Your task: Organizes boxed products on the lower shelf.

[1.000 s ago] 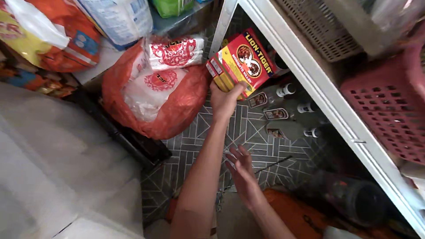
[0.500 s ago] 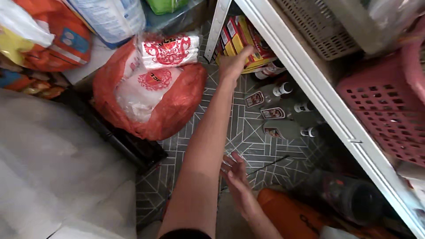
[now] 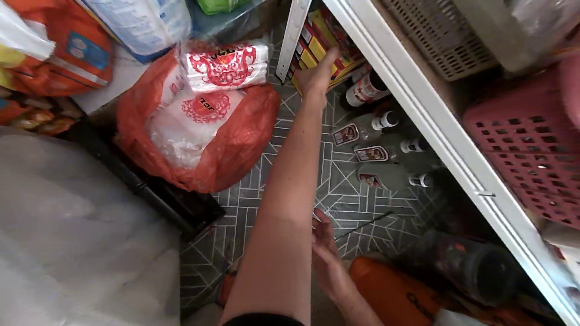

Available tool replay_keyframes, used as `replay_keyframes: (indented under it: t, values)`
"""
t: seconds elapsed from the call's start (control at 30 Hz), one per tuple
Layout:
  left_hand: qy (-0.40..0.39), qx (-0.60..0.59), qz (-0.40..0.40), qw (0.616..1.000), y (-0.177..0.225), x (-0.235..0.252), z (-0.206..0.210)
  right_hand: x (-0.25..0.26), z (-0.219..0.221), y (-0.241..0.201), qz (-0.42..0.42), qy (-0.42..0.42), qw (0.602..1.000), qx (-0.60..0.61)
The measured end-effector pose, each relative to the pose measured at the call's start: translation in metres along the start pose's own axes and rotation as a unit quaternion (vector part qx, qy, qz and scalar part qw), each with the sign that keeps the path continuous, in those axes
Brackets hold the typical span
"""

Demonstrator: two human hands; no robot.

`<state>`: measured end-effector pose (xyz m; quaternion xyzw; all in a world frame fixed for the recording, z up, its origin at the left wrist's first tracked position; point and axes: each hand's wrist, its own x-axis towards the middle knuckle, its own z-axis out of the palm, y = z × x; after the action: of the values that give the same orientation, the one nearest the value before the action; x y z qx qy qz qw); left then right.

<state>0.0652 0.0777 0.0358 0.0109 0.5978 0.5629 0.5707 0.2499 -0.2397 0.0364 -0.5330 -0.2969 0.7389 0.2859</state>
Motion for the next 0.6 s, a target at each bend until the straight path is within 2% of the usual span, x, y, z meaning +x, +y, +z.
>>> replay_keyframes:
  t: [0.17,0.33,0.47,0.6]
  values:
    - [0.036,-0.015,0.008,0.999,-0.001,-0.005,0.008,0.000,-0.004,0.000,0.003,0.007,1.000,0.019]
    - [0.118,0.088,0.000,0.989,0.012,-0.021,0.011,-0.001,-0.003,-0.004,0.011,0.021,1.000,0.016]
    - [0.067,0.145,0.050,0.986,0.007,-0.032,-0.006,0.001,-0.006,-0.006,-0.011,0.022,1.000,0.009]
    - [-0.003,0.108,0.107,0.988,-0.016,-0.074,-0.045,-0.007,-0.005,-0.018,0.016,-0.002,0.999,-0.045]
